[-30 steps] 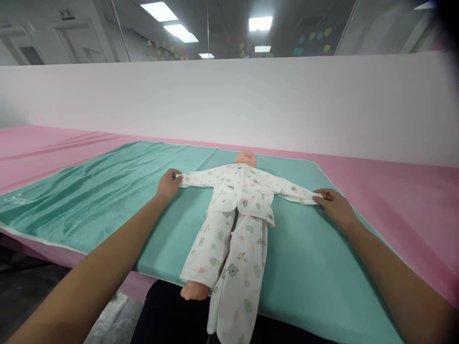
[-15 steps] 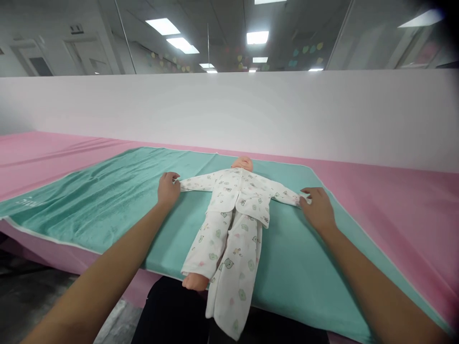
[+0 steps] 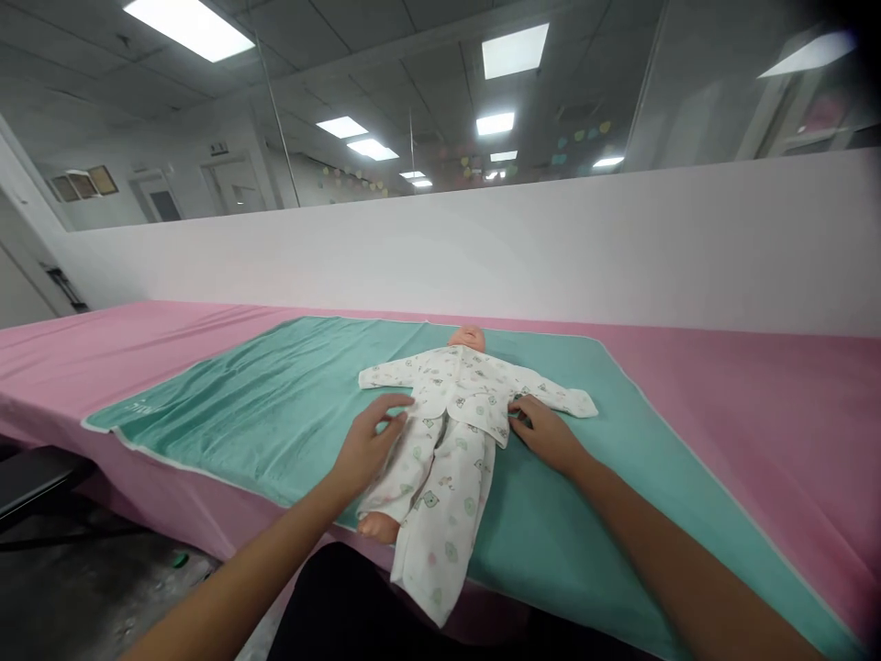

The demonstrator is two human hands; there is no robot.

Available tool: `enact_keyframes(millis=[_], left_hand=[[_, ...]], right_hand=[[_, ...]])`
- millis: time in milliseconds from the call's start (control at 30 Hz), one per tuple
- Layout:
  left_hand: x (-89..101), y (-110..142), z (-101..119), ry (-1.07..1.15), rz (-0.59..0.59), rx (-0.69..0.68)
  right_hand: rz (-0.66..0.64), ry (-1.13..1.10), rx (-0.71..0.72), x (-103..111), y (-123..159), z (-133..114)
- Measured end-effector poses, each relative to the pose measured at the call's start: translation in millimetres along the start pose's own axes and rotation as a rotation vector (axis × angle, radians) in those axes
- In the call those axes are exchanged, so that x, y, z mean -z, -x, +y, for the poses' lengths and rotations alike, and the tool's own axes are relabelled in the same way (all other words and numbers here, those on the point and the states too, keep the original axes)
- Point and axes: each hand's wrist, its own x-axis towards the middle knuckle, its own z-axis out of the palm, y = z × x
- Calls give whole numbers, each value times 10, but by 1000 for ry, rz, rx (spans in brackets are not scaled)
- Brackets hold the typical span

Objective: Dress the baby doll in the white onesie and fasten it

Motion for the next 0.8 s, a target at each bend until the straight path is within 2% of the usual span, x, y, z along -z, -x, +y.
enact_keyframes(millis=[67,167,267,333,433,600,800], left_hand=[[-112,-339,144,-31,-48,-74],[-383,-929,275,-106,-162,-159],[-678,-1419,291,-244,-237,-178],[-814,-1630,241,-349,-258,-138],[-886,-1793,102,-390,-261,-79],[-866,-1962,-120,-366,-276,-44],[-930,-2189,-170,-396,-284,97]], right_hand=[[43,-17,17,13,-6,32],[90,-24,6,36,-18,123],[80,-38,-76,63,-26,219],[62,-41,-103,79,-30,261],[33,-17,-102,85,-43,293],[-13,65,-65,34,-83,338],[-29,70,-67,36,-110,354]])
